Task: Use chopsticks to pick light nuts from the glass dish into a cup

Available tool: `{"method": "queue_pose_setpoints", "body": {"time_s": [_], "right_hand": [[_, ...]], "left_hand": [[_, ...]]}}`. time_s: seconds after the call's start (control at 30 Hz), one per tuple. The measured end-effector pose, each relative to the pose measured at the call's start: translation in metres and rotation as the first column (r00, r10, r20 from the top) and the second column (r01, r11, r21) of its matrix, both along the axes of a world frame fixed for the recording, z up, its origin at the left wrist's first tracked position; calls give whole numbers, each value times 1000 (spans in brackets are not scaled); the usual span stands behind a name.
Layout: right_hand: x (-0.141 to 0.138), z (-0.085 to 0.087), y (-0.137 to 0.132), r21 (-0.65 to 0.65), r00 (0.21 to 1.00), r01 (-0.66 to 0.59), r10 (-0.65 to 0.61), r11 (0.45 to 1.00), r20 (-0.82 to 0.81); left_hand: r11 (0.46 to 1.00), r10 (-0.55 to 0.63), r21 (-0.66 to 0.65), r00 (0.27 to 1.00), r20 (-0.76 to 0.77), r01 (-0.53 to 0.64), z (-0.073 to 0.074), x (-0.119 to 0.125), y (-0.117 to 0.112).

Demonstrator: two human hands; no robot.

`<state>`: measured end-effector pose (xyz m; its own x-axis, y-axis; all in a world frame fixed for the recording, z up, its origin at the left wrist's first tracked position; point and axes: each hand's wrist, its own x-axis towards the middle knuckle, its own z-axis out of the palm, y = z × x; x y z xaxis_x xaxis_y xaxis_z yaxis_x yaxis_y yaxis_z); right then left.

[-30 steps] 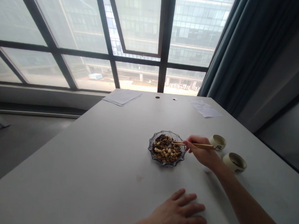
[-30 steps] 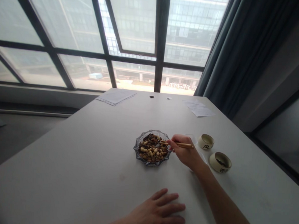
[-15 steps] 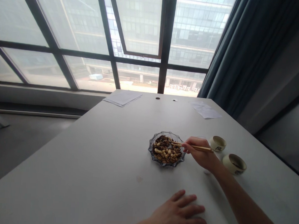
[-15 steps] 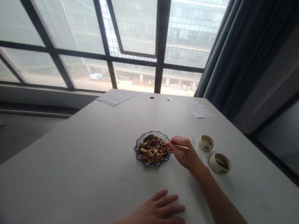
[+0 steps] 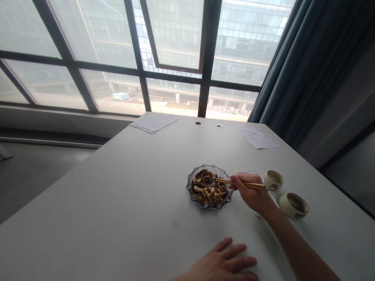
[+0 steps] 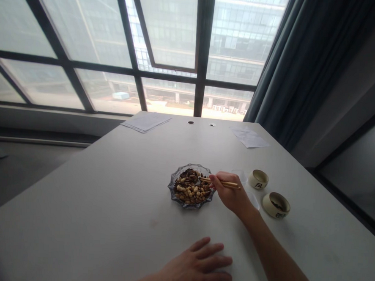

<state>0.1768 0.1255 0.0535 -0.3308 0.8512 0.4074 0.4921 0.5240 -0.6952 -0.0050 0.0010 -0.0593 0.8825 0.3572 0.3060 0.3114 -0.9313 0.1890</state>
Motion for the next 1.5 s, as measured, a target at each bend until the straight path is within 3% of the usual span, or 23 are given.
{"method": "queue_pose_setpoints", "body": {"time_s": [0.13, 0.3, 0.37, 0.43, 0.5, 0.57, 0.67, 0.77, 0.9, 1.2, 1.5], "right_hand": [[7, 8, -5, -14, 998, 51, -51, 999, -44], [37, 38, -38, -67, 947, 199, -210, 978, -243], [57, 50, -59, -57, 909, 302, -305, 952, -284], [81, 56, -80, -16, 835, 458, -436, 889, -336], [107, 52, -98, -14, 733, 586, -536, 811, -419], [134, 39, -113, -111, 630, 647, -611, 754, -479], [167, 11, -127, -258, 469, 689, -688, 678, -553], [187, -12, -134, -363, 384, 678, -729, 639, -566], [198, -22, -140, -436, 359, 652, -759, 620, -543], [204, -16, -153, -410, 331, 694, -767, 592, -549], [191, -19, -143, -259, 441, 698, -686, 668, -580]], "left_hand": [[995, -12, -101, 1000, -8, 11, 8, 0, 0], [983, -21, -180, 1000, -20, 17, 21, -2, -2], [978, -18, -208, 1000, -19, 14, 26, -3, -3], [976, -5, -219, 1000, -16, 1, 29, -3, -4], [974, 14, -225, 1000, -26, -20, 31, -2, -6], [973, 28, -230, 999, -37, -36, 32, -1, -7], [970, 34, -241, 999, -38, -42, 34, -1, -8], [965, 34, -259, 999, -39, -43, 38, -2, -8], [955, 42, -294, 998, -39, -52, 42, -3, -9], [935, 27, -351, 999, -37, -38, 44, -3, -7], [922, 22, -387, 999, -47, -38, 43, -4, -7]]}}
